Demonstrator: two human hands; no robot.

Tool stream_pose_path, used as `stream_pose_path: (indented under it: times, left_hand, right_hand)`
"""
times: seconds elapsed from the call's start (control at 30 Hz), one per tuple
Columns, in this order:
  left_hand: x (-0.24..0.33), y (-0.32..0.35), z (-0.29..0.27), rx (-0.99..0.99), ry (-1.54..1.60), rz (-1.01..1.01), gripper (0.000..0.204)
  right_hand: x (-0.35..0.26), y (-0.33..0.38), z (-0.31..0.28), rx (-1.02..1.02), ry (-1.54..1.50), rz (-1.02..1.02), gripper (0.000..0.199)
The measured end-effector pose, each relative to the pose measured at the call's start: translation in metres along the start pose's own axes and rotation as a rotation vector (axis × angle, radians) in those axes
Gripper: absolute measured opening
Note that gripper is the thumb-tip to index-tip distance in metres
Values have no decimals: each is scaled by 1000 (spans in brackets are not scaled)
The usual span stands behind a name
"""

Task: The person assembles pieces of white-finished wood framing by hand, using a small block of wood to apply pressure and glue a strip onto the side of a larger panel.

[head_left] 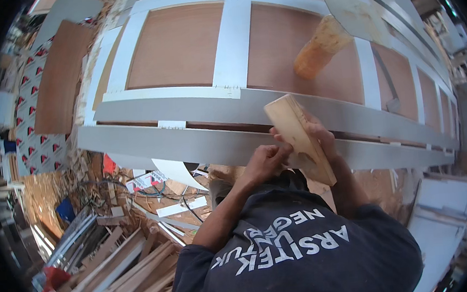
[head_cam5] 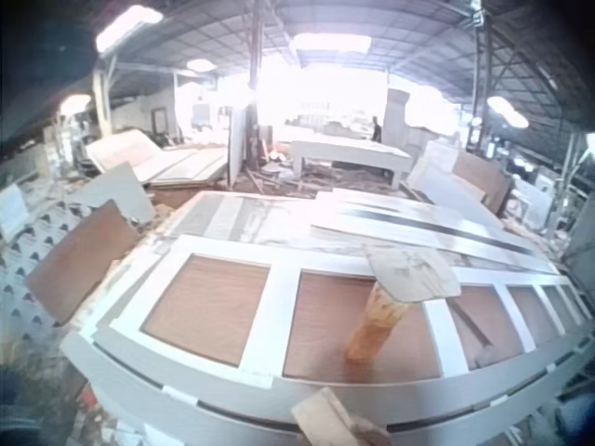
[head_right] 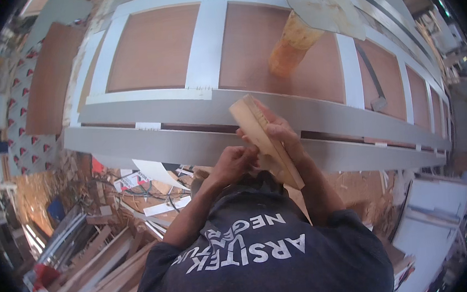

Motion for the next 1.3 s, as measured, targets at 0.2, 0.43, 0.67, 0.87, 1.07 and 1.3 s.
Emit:
stream_pose_path:
  times: [0.2,0.43,0.67,0.87,1.07,1.3]
  left_hand:
    - [91,33,-166,693,-989,513,59]
    - [85,-6,-197,600,-1223,320,110]
    - [79,-6,-201,561,-1115,332,114]
    - [77,0,-201,581,-1144,336,113]
    - [79,-10,-203,610,-1142,379,114]
    - [79,-9,-200,583,-1152,335,113]
  right_hand:
    - [14,-9,34,641,1532,194,85]
    - [69,-43,53,855,1715,380,81]
    - [85,-48,68,893,1773,477,79]
    - [67,-72,64,920,1676,420,79]
    - [62,-78,64,929,1716,501,79]
    - [69,-69,61,932,1743,505,80]
Point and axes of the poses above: each hand's wrist, its own y-axis away from the middle knuckle, its own z-axis out of the palm, x = y × z, the point moved 7 cm from there along -y, towards the middle knuckle
